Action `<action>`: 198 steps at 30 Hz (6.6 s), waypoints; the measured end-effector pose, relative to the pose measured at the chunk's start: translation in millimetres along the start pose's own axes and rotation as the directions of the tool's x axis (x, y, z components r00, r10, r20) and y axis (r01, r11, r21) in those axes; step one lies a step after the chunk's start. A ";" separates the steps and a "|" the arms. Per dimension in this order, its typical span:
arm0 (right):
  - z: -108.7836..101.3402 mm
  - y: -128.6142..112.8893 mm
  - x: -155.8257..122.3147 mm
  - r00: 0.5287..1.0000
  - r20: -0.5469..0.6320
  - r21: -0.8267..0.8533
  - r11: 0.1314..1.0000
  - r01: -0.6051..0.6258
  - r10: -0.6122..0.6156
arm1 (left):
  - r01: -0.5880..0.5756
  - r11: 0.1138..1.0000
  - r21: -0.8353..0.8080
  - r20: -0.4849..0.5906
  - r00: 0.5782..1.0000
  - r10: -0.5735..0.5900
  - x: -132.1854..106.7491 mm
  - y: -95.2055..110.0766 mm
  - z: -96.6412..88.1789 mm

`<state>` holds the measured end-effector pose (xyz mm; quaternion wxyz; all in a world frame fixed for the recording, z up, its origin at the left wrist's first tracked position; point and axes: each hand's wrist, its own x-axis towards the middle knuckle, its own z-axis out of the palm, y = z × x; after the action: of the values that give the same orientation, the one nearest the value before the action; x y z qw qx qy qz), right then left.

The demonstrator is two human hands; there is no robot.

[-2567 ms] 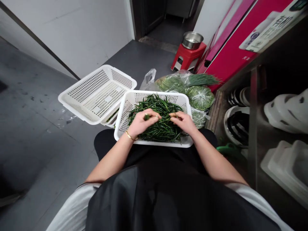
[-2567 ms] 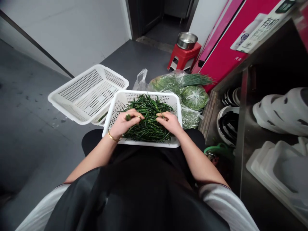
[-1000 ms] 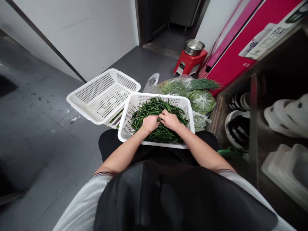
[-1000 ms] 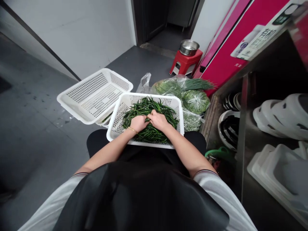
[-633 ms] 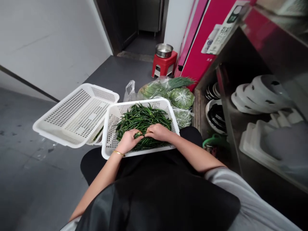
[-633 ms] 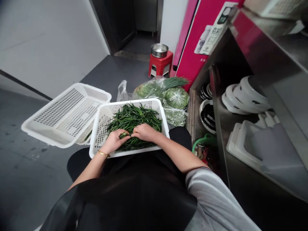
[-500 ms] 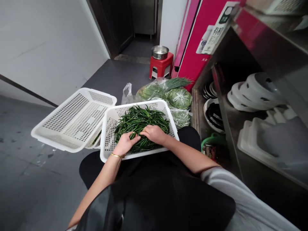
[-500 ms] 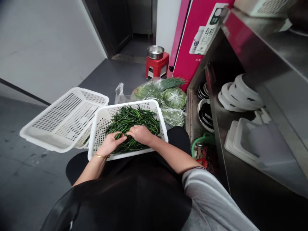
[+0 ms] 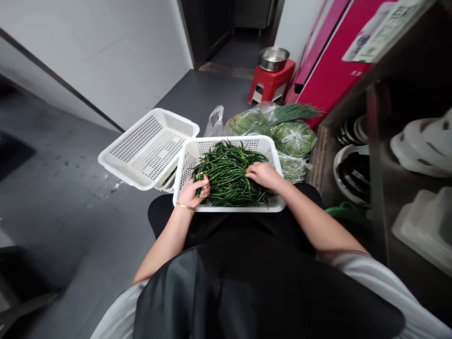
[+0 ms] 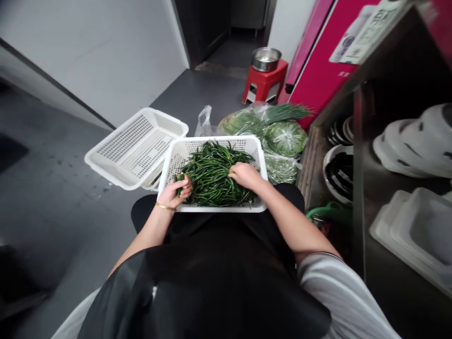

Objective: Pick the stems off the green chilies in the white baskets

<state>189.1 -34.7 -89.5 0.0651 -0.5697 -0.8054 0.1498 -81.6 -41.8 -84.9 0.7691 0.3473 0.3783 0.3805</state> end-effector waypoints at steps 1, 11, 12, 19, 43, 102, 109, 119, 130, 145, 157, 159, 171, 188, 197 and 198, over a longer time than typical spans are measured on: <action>-4.3 8.5 -0.8 0.999 -0.039 0.063 0.998 0.008 -0.006 | 0.003 1.000 0.023 -0.030 1.000 -0.003 0.7 -4.2 0.2; -6.1 1.4 -1.6 0.974 -0.195 0.259 0.964 -0.062 0.115 | -0.195 0.803 0.564 -0.147 0.933 0.330 32.1 -15.4 36.3; -11.0 -3.9 -3.5 0.970 -0.221 0.297 0.954 -0.029 0.098 | -0.239 0.762 0.601 -0.093 0.927 0.364 34.6 -12.6 40.7; -26.4 -38.2 -7.6 0.947 -0.306 0.618 0.777 0.120 0.097 | -0.211 0.899 0.383 0.008 0.974 0.226 38.5 -14.4 62.9; 13.4 -17.4 -50.0 0.942 0.187 -0.257 0.939 -0.228 0.280 | 0.207 0.965 -0.160 -0.092 0.970 -0.223 9.4 -30.4 42.7; 17.1 -48.7 -28.0 0.963 0.115 0.396 0.877 -0.271 0.246 | -0.307 0.925 0.224 -0.212 0.911 0.354 -8.4 -25.8 52.3; 15.7 -50.1 29.9 0.967 0.000 -0.022 0.966 -0.256 0.256 | -0.092 0.995 -0.035 -0.270 0.960 0.079 11.1 -23.4 33.6; -1.8 -61.4 0.9 0.922 -0.358 0.037 0.984 0.173 -0.149 | -0.176 0.967 0.182 -0.162 0.965 0.206 26.8 -29.0 48.1; 25.6 -38.0 37.3 0.990 -0.143 -0.227 0.974 -0.021 -0.012 | 0.077 0.986 -0.146 -0.160 0.982 -0.100 10.5 -29.5 38.1; 16.9 -34.5 -10.7 0.882 -0.458 0.167 0.963 0.209 -0.112 | -0.104 0.978 -0.182 -0.234 0.970 0.059 20.7 -28.7 46.7; 8.8 -37.3 -9.1 0.803 -0.341 -0.202 0.872 0.445 -0.489 | -0.140 0.986 -0.092 -0.317 0.943 0.105 27.0 -30.6 43.2; -1.3 -36.1 -8.9 0.781 -0.305 -0.166 0.838 0.519 -0.544 | -0.134 0.990 -0.041 -0.266 0.957 0.118 23.9 -25.9 43.0; 1.5 1.4 -19.1 0.930 -0.289 -0.103 0.973 0.206 -0.228 | -0.115 0.632 0.766 -0.479 0.553 0.682 48.3 100.7 -133.3; 2.5 -21.4 3.4 0.954 -0.229 0.158 0.959 0.234 -0.195 | -0.397 0.559 0.728 0.145 0.886 0.440 44.5 -33.0 25.8; 25.5 -18.8 15.4 0.974 -0.015 0.863 0.495 -0.102 0.228 | -0.105 0.841 0.530 0.000 0.992 0.124 40.3 -27.7 34.1; 22.3 -17.4 15.2 0.966 0.024 0.902 0.411 -0.132 0.257 | -0.056 0.878 0.476 -0.038 0.996 0.084 39.5 -26.6 32.0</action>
<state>162.1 -29.6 -106.1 0.3867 -0.5450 -0.5254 0.5266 -29.2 -28.6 -104.2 0.6352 0.5274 0.4690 0.3137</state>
